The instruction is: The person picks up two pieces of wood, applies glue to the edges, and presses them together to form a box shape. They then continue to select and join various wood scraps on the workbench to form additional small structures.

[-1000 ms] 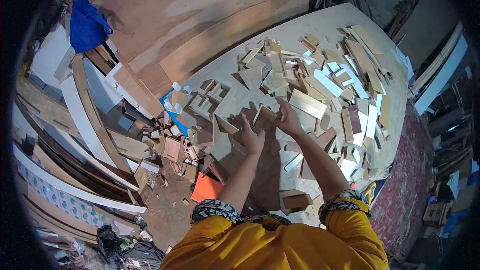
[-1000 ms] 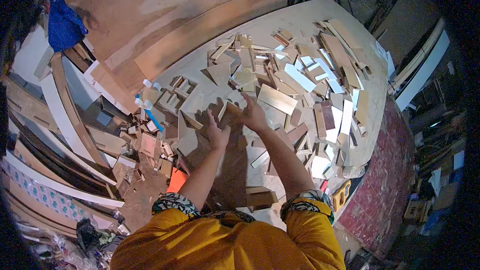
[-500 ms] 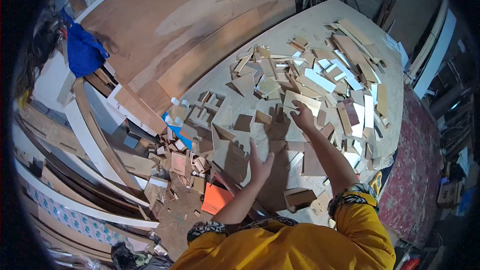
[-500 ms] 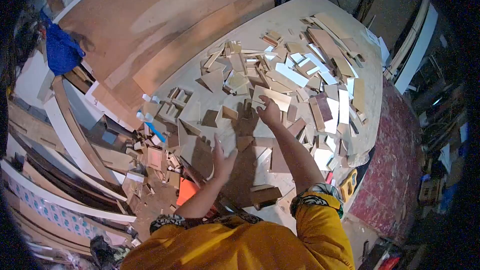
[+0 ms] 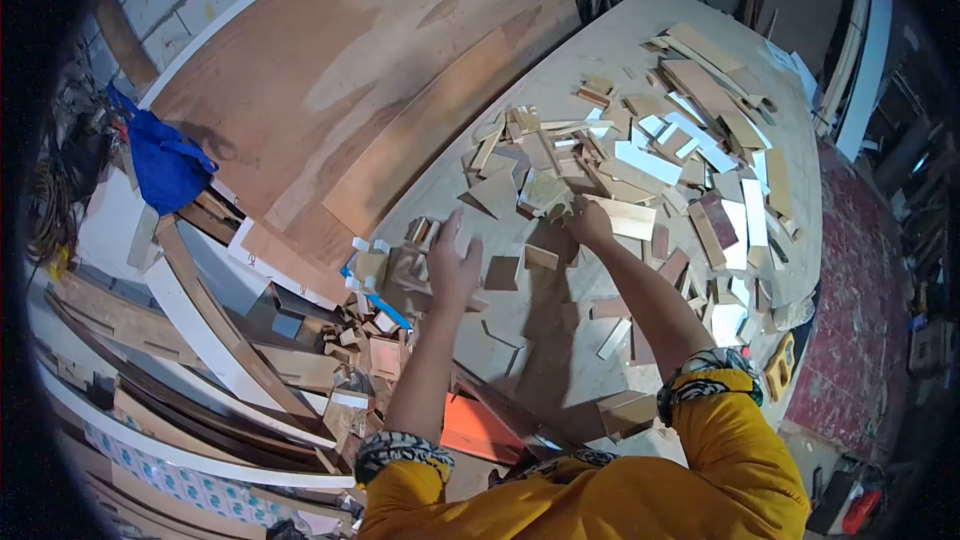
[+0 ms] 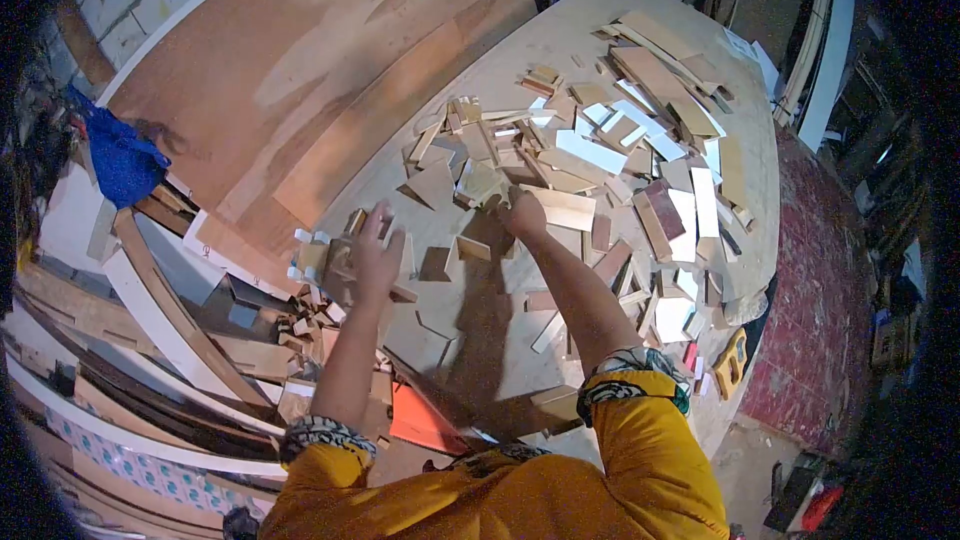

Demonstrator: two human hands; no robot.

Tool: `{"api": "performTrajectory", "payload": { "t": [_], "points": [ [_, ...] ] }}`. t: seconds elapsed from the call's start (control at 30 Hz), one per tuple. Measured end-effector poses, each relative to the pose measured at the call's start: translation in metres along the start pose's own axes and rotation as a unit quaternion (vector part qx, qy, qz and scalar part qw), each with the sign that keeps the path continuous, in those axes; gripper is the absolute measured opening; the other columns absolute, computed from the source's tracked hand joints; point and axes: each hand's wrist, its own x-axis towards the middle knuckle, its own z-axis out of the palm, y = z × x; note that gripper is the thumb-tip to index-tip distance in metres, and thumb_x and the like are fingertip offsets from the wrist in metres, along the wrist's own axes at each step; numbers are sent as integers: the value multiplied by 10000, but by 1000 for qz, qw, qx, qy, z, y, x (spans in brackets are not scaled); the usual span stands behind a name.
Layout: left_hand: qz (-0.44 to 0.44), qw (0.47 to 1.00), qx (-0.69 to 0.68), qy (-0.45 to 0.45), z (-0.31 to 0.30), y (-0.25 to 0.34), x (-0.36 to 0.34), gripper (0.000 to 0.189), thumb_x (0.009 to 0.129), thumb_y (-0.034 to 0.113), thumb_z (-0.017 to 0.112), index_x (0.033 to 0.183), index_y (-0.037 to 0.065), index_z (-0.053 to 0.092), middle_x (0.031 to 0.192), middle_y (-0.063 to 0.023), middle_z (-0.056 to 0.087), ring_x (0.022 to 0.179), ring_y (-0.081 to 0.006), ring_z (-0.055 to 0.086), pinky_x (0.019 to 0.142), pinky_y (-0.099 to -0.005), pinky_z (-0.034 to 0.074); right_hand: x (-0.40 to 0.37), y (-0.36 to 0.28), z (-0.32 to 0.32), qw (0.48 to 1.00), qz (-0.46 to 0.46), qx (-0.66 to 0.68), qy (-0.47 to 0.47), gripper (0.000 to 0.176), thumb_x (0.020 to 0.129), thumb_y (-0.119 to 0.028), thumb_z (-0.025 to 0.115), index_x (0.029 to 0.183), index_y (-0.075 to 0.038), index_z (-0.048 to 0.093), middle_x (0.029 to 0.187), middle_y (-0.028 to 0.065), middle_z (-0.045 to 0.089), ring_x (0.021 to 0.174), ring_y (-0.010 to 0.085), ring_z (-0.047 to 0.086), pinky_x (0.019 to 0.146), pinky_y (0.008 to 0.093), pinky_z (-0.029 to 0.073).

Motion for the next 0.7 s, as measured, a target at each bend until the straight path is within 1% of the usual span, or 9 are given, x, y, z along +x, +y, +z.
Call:
{"api": "performTrajectory", "payload": {
  "t": [0.17, 0.27, 0.33, 0.37, 0.4, 0.47, 0.57, 0.63, 0.7],
  "points": [
    [7, 981, 179, -79, 35, -46, 63, 516, 722, 155, 591, 1195, 8, 445, 1146, -192, 509, 1074, -323, 479, 907, -389, 387, 18, -9, 1, 995, -35, -29, 87, 441, 703, -314, 629, 1053, -56, 552, 951, 183, 603, 896, 342, 576, 796, 412, 451],
    [2, 962, 239, -131, 51, -57, 85, 596, 710, 188, 608, 1242, 28, 393, 1180, -187, 480, 1132, -332, 431, 923, -388, 383, 31, -18, -2, 998, -19, -42, 41, 433, 706, -313, 632, 1038, -45, 558, 927, 181, 607, 879, 338, 583, 779, 410, 461],
    [-68, 929, 311, -187, 63, -56, 96, 657, 707, 204, 617, 1279, 41, 337, 1235, -174, 438, 1196, -350, 358, 958, -385, 359, 25, -39, -19, 990, -36, -118, -62, 408, 709, -312, 636, 1007, -41, 572, 919, 176, 610, 863, 325, 591, 748, 408, 475],
    [-65, 931, 311, -183, 69, -61, 101, 657, 707, 204, 617, 1279, 41, 337, 1235, -174, 438, 1196, -350, 358, 958, -385, 359, 29, -41, -13, 991, 24, -115, -66, 379, 689, -301, 656, 967, -50, 592, 903, 169, 615, 852, 310, 599, 728, 403, 485],
    [-72, 924, 326, -184, 80, -74, 104, 669, 712, 212, 614, 1290, 46, 320, 1266, -161, 412, 1220, -353, 322, 978, -403, 333, 35, -35, -3, 991, 23, -115, -61, 379, 689, -301, 656, 967, -50, 592, 903, 169, 615, 852, 310, 599, 728, 403, 485],
    [-77, 919, 341, -182, 89, -80, 108, 682, 716, 221, 611, 1300, 52, 304, 1296, -149, 386, 1244, -356, 287, 997, -421, 308, 44, -19, 18, 994, 95, -55, 23, 359, 660, -274, 669, 934, -52, 604, 898, 165, 619, 844, 305, 604, 722, 401, 489],
    [-110, 901, 371, -198, 91, -72, 109, 699, 725, 246, 606, 1321, 73, 285, 1337, -117, 347, 1263, -329, 267, 1015, -472, 259, 41, -24, 13, 993, 114, -39, 15, 371, 637, -247, 667, 956, -68, 605, 894, 158, 625, 837, 299, 610, 721, 402, 489],
    [-174, 878, 381, -230, 89, -61, 108, 647, 783, 249, 532, 1346, 104, 248, 1328, -112, 368, 1262, -309, 279, 1031, -504, 196, 39, -21, 14, 992, 124, -22, 29, 361, 671, -285, 632, 965, -78, 613, 876, 154, 630, 827, 302, 612, 723, 404, 488],
    [-189, 877, 376, -230, 97, -76, 112, 604, 808, 235, 486, 1349, 115, 245, 1314, -112, 388, 1262, -299, 282, 1032, -509, 177, 38, -18, 19, 991, 127, -28, 45, 345, 683, -292, 618, 950, -74, 619, 901, 159, 624, 842, 306, 606, 730, 402, 486]
  ]
}}
